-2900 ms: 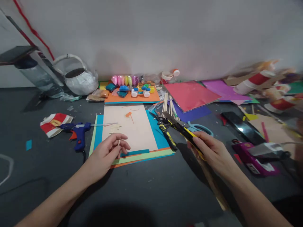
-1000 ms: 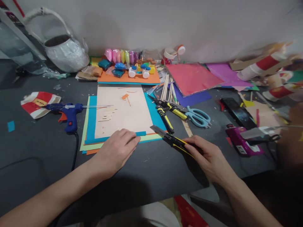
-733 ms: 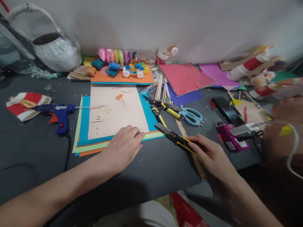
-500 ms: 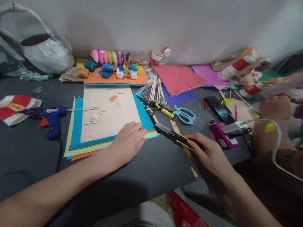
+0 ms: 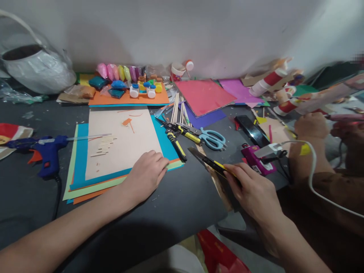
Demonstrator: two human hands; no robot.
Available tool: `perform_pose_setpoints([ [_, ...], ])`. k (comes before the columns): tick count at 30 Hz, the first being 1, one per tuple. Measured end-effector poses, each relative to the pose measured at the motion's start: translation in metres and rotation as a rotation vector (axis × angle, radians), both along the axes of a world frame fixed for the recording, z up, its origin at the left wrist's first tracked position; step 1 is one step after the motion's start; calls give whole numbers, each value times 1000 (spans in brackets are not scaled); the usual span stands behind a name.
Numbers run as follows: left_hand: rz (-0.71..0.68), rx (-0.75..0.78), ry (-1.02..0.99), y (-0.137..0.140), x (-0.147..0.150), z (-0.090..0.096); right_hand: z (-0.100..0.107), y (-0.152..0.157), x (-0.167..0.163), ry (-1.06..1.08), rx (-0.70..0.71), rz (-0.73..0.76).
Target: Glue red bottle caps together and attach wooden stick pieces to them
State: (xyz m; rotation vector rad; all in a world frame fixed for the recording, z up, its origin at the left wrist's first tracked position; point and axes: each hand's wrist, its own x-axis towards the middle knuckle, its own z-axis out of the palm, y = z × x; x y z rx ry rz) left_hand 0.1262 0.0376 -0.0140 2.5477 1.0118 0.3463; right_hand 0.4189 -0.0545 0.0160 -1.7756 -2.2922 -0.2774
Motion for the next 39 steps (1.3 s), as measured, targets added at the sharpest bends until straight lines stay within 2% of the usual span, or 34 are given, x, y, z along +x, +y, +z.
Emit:
perform_pose_setpoints([
  [3,2,-15,7,0,3,2,1,-2,-3,150,-44,74],
  [5,4,-20,0,1,4,2,1,-4,-8,158,-73,130],
  [11,6,-18,-31,0,3,-1,4,-12,-22,-204,105,114],
  [19,12,-25,-35,0,4,0,14,-12,-26,-317,157,28],
  [22,10,-31,-59,0,3,-1,6,-13,-23,-144,131,12],
  [26,20,-18,-117,0,1,-6,-9,-15,-13,230,-19,49],
  [30,26,18,-184,-1,0,-13,-18,-11,-3,255,-83,59],
  [35,26,71,-219,-2,0,-17,-19,-1,5,325,-200,108],
  [39,-53,168,-159,0,1,-18,-18,5,7,286,-218,106],
])
